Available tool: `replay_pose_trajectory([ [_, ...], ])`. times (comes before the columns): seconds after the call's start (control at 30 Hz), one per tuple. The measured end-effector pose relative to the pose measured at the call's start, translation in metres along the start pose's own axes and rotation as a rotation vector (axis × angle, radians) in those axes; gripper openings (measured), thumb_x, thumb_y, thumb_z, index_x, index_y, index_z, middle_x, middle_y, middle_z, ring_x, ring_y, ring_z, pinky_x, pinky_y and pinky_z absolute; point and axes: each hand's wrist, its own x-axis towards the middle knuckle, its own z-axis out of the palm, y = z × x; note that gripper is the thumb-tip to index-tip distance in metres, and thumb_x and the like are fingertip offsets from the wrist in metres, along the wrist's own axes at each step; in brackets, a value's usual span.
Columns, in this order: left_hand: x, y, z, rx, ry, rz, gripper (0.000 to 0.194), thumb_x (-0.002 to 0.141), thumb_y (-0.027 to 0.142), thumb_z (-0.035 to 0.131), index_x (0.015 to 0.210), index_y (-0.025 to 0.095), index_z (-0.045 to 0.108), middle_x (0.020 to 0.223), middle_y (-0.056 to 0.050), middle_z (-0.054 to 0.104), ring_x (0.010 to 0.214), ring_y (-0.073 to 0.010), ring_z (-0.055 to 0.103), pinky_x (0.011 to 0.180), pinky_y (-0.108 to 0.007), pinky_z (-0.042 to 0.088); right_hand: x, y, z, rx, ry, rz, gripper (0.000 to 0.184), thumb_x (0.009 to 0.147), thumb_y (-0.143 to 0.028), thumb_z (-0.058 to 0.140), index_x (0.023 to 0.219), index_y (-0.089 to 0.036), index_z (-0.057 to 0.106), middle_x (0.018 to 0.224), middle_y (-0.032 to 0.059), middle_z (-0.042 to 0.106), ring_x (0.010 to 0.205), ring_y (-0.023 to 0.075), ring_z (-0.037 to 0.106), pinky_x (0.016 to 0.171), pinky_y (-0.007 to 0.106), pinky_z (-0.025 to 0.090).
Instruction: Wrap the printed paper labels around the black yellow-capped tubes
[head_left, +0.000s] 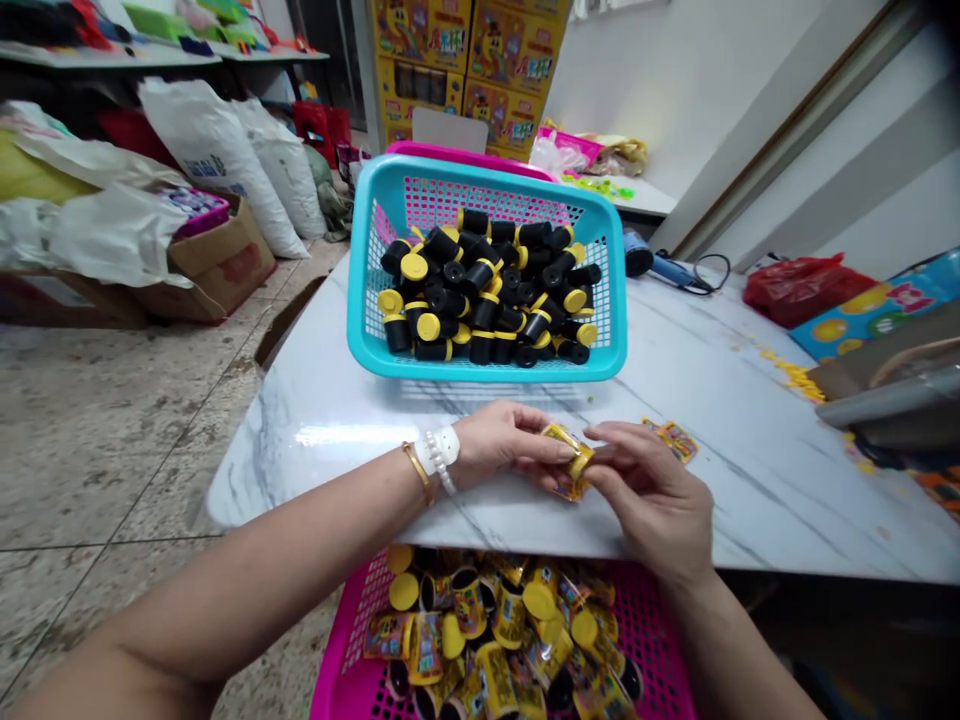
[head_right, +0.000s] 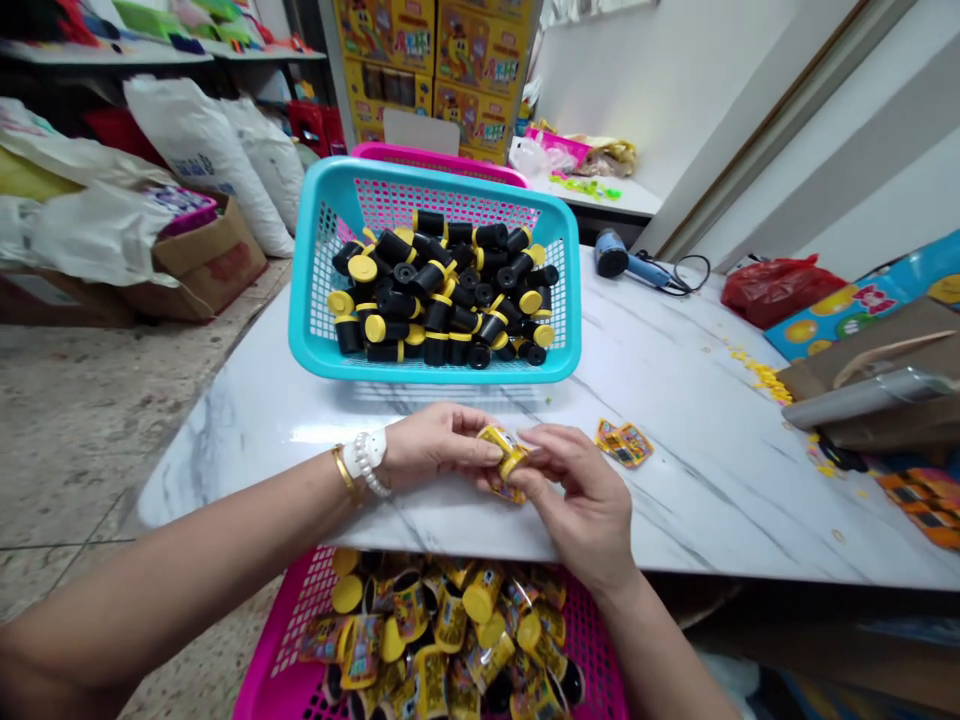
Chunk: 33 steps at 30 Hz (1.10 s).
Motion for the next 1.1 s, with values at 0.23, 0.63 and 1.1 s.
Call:
replay_pose_trajectory([
  [0.23, -0.002, 0.002, 0.002, 0.223, 0.175, 0.023, 0.054, 0.069, 0.053, 0.085, 0.097, 0.012, 0.064, 0.074, -0.005, 0.07, 0.057, -0.0131, 0.065, 0.052, -0.024, 0.051, -0.013, -0.032, -0.005, -0.242, -0.227, -0.096, 0.033, 0.085, -0.013, 0.069, 0.115, -0.026, 0.07, 0.103, 0.0055, 0.073, 0.083, 0.0173, 0.071, 0.07, 0.026, 0.06],
  [0.63, 0.0, 0.005, -0.001, 0.703, 0.501, 0.175, 0.02, 0.083, 0.03, 0.07, 0.069, 0.015, 0.068, 0.058, 0.001, 0.063, 0.044, -0.0075, 0.05, 0.049, -0.021, 0.038, -0.001, 0.011, -0.012, -0.493, -0.212, -0.147, 0.015, 0.089, -0.02, 0.07, 0.1, -0.023, 0.08, 0.079, 0.0036, 0.069, 0.074, 0.0171, 0.065, 0.067, 0.03, 0.053],
  [1.1, -0.003, 0.0, 0.004, 0.584, 0.289, 0.226, 0.02, 0.078, 0.035, 0.071, 0.072, 0.016, 0.071, 0.061, 0.001, 0.062, 0.053, -0.0093, 0.049, 0.053, -0.022, 0.038, 0.012, -0.007, 0.0, -0.337, 0.005, -0.024, 0.02, 0.086, -0.027, 0.074, 0.105, -0.021, 0.075, 0.089, 0.0035, 0.069, 0.074, 0.0142, 0.061, 0.06, 0.026, 0.048],
])
